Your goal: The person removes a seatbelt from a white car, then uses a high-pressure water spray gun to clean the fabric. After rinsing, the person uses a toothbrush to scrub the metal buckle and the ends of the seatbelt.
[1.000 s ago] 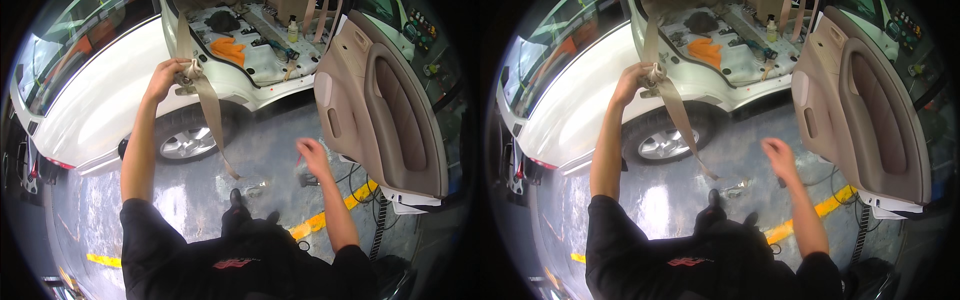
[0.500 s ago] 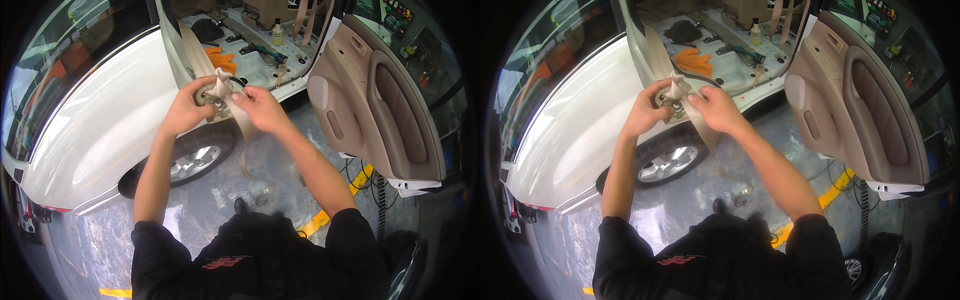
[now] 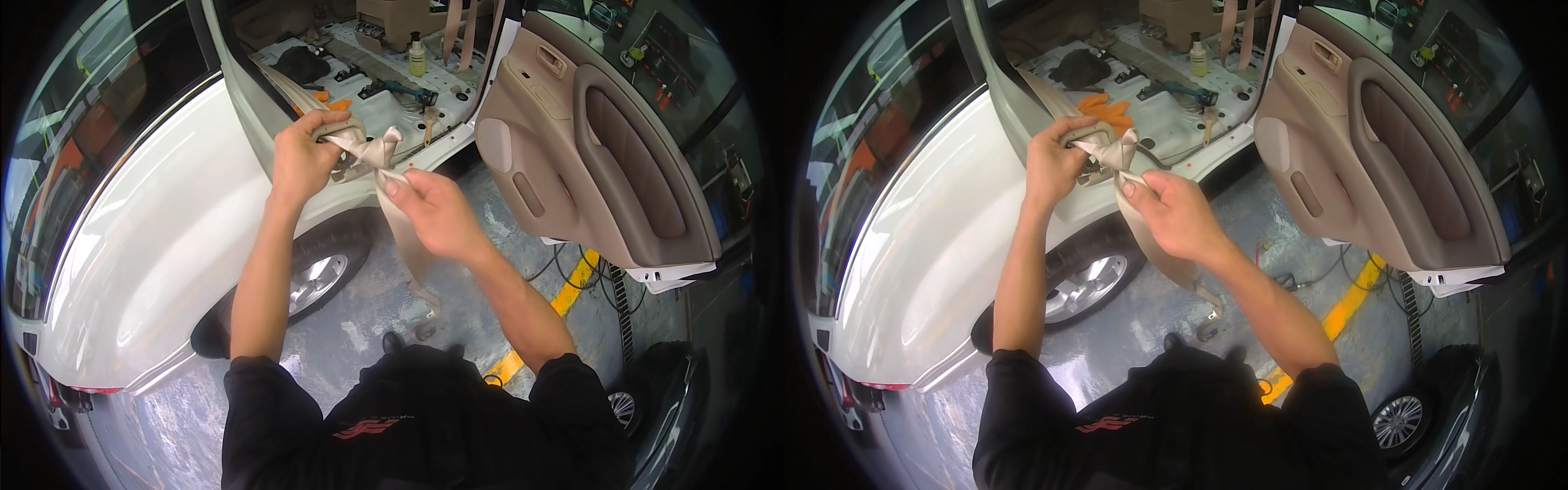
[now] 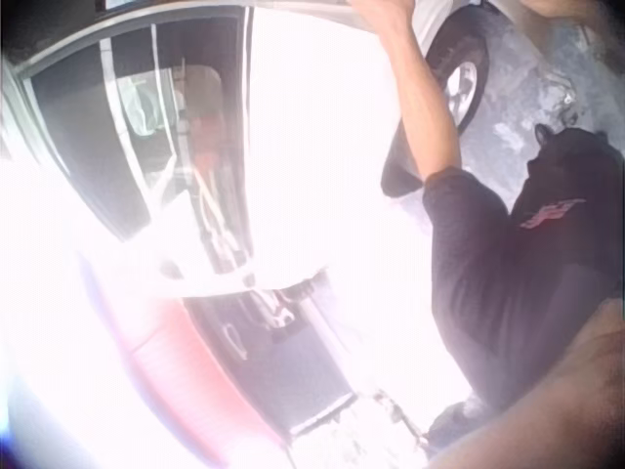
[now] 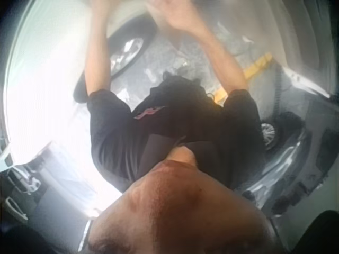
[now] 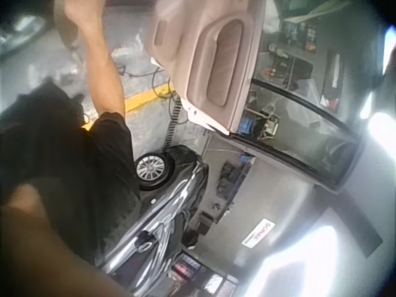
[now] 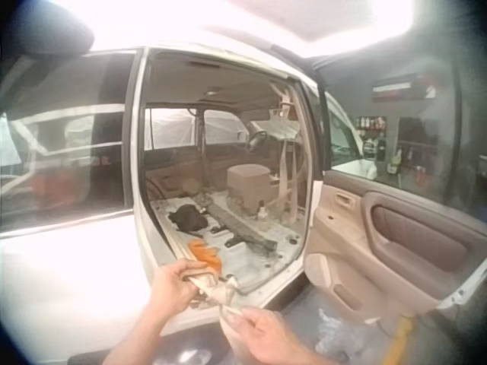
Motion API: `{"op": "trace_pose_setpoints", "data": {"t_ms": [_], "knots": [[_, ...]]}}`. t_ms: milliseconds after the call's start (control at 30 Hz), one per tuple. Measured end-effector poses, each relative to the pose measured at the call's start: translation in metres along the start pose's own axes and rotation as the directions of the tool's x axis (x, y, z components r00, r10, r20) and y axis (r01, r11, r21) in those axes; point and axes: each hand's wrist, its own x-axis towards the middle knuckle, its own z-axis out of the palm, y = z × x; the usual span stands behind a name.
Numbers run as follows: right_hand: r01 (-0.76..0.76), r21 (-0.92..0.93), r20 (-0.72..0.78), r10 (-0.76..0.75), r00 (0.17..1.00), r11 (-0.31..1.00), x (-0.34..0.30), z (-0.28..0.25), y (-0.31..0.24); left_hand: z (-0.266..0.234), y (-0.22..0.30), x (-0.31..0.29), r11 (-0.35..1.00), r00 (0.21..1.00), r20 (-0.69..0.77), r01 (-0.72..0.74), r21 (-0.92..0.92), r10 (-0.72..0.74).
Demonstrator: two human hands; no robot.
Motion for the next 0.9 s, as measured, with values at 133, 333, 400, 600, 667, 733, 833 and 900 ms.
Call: {"op": "trace_pose_setpoints", "data": {"t_ms": [133, 333, 400, 600, 667, 733, 833, 900], "knots": [[-0.11, 0.303, 0.003, 0.114, 0.993, 0.947, 0.01, -0.009, 0.009, 0.011, 0.001, 0.007, 0.989, 1.0, -0.014, 0.007, -0.146, -0.01], [-0.013, 0.554, -0.113, 0.09, 0.989, 0.833, 0.024, -0.009, 0.022, 0.008, -0.015, 0.012, 0.991, 0.996, -0.027, -0.088, -0.098, 0.085], [0.012, 0.549, -0.107, 0.056, 0.993, 0.836, 0.031, -0.014, 0.024, 0.007, -0.026, 0.022, 0.997, 0.99, -0.123, -0.076, -0.024, 0.072], [0.052, 0.589, -0.127, 0.029, 0.991, 0.807, 0.052, -0.048, 0.014, 0.003, -0.026, 0.066, 0.982, 0.973, -0.23, 0.025, 0.187, 0.019], [0.051, 0.622, -0.132, 0.04, 0.991, 0.781, 0.062, -0.064, 0.012, 0.002, -0.025, 0.084, 0.947, 0.959, -0.271, 0.01, 0.32, 0.081], [0.055, 0.64, -0.148, 0.052, 0.988, 0.766, 0.076, -0.082, 0.017, 0.002, -0.024, 0.107, 0.924, 0.946, -0.288, -0.027, 0.381, 0.147], [0.056, 0.649, -0.114, 0.024, 0.993, 0.759, 0.101, -0.108, 0.034, -0.017, -0.021, 0.148, 0.837, 0.96, -0.202, -0.054, 0.545, 0.194], [0.05, 0.668, -0.109, 0.031, 0.994, 0.742, 0.121, -0.117, 0.048, -0.023, -0.016, 0.174, 0.724, 0.991, -0.115, 0.031, 0.69, 0.067]]}}
